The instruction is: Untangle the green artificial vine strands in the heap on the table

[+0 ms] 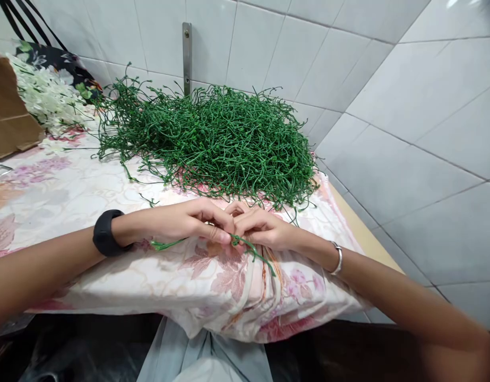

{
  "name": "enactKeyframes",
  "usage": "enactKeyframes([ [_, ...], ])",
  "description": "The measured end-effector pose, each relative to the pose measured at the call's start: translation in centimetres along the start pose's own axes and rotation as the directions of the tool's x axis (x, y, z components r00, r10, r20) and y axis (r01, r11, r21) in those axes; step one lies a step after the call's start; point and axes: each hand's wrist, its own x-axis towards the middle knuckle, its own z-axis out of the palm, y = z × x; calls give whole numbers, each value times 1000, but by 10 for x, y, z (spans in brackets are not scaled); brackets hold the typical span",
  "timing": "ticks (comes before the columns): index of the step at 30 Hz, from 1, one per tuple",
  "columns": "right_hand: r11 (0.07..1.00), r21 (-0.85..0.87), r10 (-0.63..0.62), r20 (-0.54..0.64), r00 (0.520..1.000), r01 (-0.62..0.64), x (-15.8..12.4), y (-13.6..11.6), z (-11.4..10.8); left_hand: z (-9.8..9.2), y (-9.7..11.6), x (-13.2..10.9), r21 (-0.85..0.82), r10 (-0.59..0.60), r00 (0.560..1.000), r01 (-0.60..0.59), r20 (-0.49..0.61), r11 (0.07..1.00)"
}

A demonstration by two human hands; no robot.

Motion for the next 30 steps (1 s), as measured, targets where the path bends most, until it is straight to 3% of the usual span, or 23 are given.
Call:
enactKeyframes([
  [6, 981, 182, 39, 138, 990, -64, 0, 4, -4, 2, -6, 2, -141, -24, 997, 33, 68, 989],
  [11, 987, 153, 12, 195, 981, -43, 2, 2, -8, 6, -8, 4, -212, -48, 995, 67, 90, 975],
  [16, 946, 283, 68, 297, 952, -156, 2, 2, -10, 9, -6, 5, -201, -104, 989, 123, 104, 972],
  [20, 929, 334, 81, 233, 969, -158, 1, 5, -9, 4, 0, 3, -180, -109, 989, 126, 100, 976],
  [25, 839, 497, 246, 13, 969, -220, -3, 2, -3, -1, 11, -1, -44, -58, 997, 55, -54, 998],
  [30, 840, 506, 228, 2, 974, -198, -5, 7, -1, 6, 9, -1, -2, 3, 995, -4, -97, 1000],
])
